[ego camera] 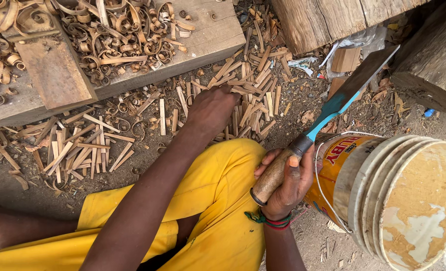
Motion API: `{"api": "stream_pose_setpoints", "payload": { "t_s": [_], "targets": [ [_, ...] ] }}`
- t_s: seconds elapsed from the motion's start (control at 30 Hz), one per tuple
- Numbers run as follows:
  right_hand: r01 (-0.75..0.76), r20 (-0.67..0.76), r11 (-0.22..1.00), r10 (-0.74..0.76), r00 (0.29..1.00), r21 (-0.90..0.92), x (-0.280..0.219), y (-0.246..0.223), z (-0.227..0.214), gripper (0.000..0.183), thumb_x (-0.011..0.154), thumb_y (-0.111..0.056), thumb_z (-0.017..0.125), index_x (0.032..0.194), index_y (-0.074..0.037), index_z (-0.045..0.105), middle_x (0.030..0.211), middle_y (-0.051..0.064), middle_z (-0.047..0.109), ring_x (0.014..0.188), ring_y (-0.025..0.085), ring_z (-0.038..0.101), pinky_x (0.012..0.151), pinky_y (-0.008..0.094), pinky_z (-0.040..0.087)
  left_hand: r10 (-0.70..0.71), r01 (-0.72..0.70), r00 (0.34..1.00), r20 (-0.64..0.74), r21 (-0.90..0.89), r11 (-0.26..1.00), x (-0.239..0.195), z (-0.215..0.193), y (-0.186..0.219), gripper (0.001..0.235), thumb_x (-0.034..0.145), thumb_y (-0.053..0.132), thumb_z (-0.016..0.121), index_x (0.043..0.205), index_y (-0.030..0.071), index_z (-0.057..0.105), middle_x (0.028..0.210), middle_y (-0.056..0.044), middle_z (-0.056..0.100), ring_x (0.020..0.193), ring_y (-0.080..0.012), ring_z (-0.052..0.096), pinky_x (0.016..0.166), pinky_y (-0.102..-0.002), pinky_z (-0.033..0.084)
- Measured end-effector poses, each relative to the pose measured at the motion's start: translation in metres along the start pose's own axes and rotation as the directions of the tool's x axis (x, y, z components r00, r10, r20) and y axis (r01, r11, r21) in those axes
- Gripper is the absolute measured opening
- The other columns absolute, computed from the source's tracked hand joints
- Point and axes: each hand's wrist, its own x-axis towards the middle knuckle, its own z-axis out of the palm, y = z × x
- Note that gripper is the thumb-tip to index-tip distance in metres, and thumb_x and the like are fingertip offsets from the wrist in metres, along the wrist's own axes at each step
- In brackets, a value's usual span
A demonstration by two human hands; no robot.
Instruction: The person sits on the ground and uses a chisel to carve a small piece of wood held against a larger wooden block. They repeatedly strike the chisel to shape the wood, creating wood shavings that accumulate on the ground.
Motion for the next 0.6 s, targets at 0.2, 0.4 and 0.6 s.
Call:
{"api": "stream_pose_setpoints", "payload": {
  "t_s": [0.2,0.4,0.6],
  "targets": [
    [-0.003,-0.009,1.0,0.003,1.0,0.012,0.001,0.001,0.0,0.048,0.109,-0.03,0.057,0.143,0.0,0.043,0.085,0.016,0.063,0.061,0.017,0.062,0.053,0.029,0.053,-0.023,0.015,0.997,0.067,0.105,0.994,0.014,0.026,0.003,0.016,0.081,-0.005,0.072,0.097,-0.004,0.076,0.118,-0.026,0.068,0.103,-0.0331,0.072,0.086,-0.043,0.063],
    [-0.015,-0.02,1.0,0.015,1.0,0.028,0.001,0.001,-0.001,0.051,0.109,-0.031,0.057,0.146,0.0,0.042,0.085,0.016,0.063,0.061,0.017,0.062,0.053,0.029,0.053,-0.106,0.106,0.994,0.011,-0.015,0.994,0.004,0.014,-0.004,0.025,0.079,-0.007,0.073,0.104,-0.005,0.074,0.121,-0.028,0.066,0.09,-0.0323,0.073,0.073,-0.04,0.065],
    [-0.023,-0.016,1.0,0.023,1.0,0.002,0.0,-0.002,0.0,0.054,0.108,-0.032,0.056,0.148,0.0,0.041,0.085,0.014,0.063,0.062,0.017,0.063,0.054,0.029,0.054,-0.275,0.281,0.958,0.081,-0.457,0.844,-0.029,-0.033,-0.006,0.019,0.094,0.001,0.064,0.11,0.005,0.073,0.102,-0.019,0.076,0.072,-0.0224,0.075,0.069,-0.036,0.066]
  ]
}}
